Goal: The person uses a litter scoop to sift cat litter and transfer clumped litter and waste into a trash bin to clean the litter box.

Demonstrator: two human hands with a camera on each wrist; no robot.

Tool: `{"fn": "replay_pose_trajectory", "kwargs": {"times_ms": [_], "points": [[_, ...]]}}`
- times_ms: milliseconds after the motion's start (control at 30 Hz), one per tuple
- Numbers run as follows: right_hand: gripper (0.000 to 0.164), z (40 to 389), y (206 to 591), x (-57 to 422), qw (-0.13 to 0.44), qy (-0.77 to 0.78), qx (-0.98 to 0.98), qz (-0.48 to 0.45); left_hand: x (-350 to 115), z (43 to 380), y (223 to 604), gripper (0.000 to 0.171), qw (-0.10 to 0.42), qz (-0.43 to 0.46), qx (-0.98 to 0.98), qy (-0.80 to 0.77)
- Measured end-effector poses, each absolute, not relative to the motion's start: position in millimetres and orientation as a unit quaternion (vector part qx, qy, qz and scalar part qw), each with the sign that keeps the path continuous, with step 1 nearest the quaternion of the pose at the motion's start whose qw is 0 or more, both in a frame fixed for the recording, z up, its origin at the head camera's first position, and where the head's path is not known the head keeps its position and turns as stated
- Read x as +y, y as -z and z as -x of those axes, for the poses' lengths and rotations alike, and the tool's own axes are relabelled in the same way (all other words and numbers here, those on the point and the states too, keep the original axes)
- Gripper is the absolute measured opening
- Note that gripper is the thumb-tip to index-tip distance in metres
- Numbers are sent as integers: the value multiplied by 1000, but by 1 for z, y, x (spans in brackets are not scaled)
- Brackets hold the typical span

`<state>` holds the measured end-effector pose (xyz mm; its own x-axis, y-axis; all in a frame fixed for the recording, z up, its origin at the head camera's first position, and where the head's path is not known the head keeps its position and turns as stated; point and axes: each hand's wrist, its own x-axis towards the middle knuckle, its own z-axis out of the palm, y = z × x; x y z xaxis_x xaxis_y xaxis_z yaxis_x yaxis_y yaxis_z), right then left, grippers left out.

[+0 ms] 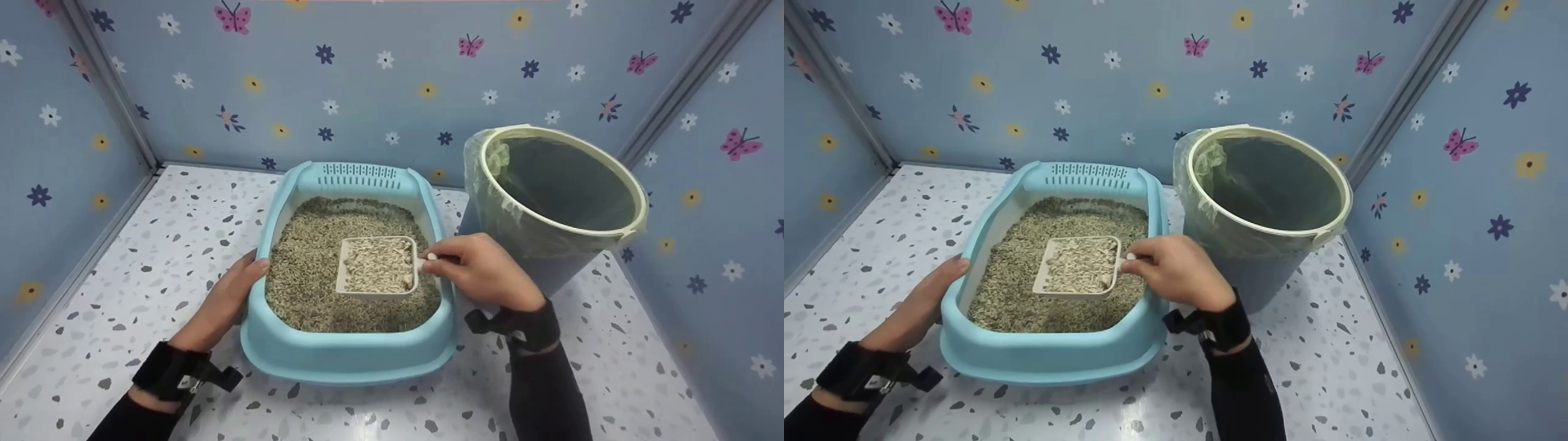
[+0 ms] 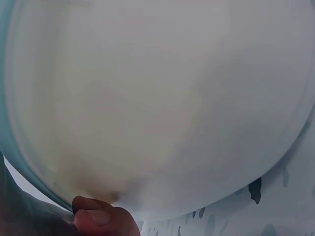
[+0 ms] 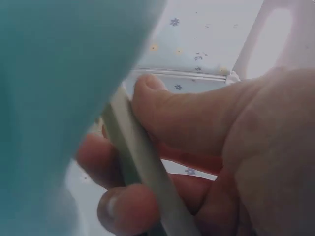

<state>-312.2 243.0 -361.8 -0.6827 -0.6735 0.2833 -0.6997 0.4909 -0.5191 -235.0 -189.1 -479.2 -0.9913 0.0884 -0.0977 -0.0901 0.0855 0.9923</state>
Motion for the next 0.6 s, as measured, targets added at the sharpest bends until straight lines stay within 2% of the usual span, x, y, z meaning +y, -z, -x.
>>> {"fn": "replay_pose_trajectory", "kwargs": {"times_ms": [133, 300, 433, 600], "points": [[8, 311, 361, 252, 33, -333, -859, -387, -190, 235, 478, 79, 66, -1, 738, -672], [14, 313, 360, 240, 3, -316, -862, -395, -192, 231, 481, 78, 60, 1, 737, -673], [10, 313, 357, 245, 10, -323, -861, -394, -191, 229, 483, 77, 56, -7, 734, -677], [14, 314, 361, 238, 0, -319, -855, -408, -192, 228, 484, 78, 61, -4, 733, -678]]}}
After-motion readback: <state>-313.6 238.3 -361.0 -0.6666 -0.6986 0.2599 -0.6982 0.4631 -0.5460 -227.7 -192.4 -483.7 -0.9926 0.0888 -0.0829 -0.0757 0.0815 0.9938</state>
